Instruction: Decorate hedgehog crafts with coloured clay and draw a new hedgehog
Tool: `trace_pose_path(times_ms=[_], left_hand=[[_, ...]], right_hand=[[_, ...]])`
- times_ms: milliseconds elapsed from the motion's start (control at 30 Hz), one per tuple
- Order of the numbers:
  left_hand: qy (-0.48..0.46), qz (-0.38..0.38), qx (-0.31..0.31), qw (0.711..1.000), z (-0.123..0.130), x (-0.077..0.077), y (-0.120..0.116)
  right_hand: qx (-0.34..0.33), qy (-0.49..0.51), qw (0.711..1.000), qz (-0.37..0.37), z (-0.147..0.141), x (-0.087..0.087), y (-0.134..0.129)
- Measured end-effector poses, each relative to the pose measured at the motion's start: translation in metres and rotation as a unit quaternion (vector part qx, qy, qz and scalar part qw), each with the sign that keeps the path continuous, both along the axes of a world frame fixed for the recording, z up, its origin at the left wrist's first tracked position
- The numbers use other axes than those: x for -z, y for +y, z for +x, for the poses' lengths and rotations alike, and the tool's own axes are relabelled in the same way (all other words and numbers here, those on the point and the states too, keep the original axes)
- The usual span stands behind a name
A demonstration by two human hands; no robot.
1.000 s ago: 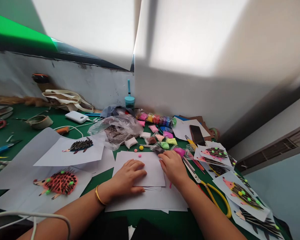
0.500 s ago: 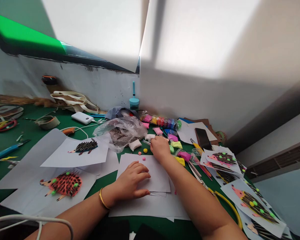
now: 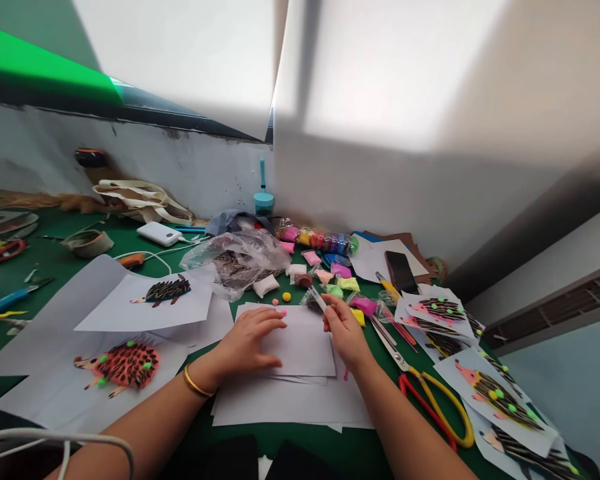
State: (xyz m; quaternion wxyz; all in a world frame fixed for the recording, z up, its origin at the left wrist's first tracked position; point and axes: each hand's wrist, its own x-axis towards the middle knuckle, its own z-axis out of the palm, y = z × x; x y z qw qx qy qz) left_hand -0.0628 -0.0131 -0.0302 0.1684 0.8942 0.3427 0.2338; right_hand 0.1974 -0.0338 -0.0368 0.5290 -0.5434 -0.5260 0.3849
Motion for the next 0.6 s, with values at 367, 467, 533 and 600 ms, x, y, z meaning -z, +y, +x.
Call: trace_pose_path(times_ms=[367, 467, 533, 600], left_hand=[[0.086, 0.024, 0.018, 0.996, 0.011, -0.002, -0.019], [0.087, 0.044, 0.02, 0.995, 0.018, 0.001, -0.022], [0.08, 0.059, 0.024, 0.995, 0.02, 0.001, -0.022], [0.054, 0.081, 0.015, 0.995, 0.019, 0.001, -0.02]], right_hand=[[0.037, 0.043, 0.998, 0.003, 0.003, 0.028, 0.002], [0.057, -0.001, 0.998, 0.021, 0.006, 0.023, 0.002], [0.076, -0.049, 0.995, 0.041, 0.008, 0.016, 0.0], [0.066, -0.113, 0.99, 0.06, 0.007, 0.007, -0.005]])
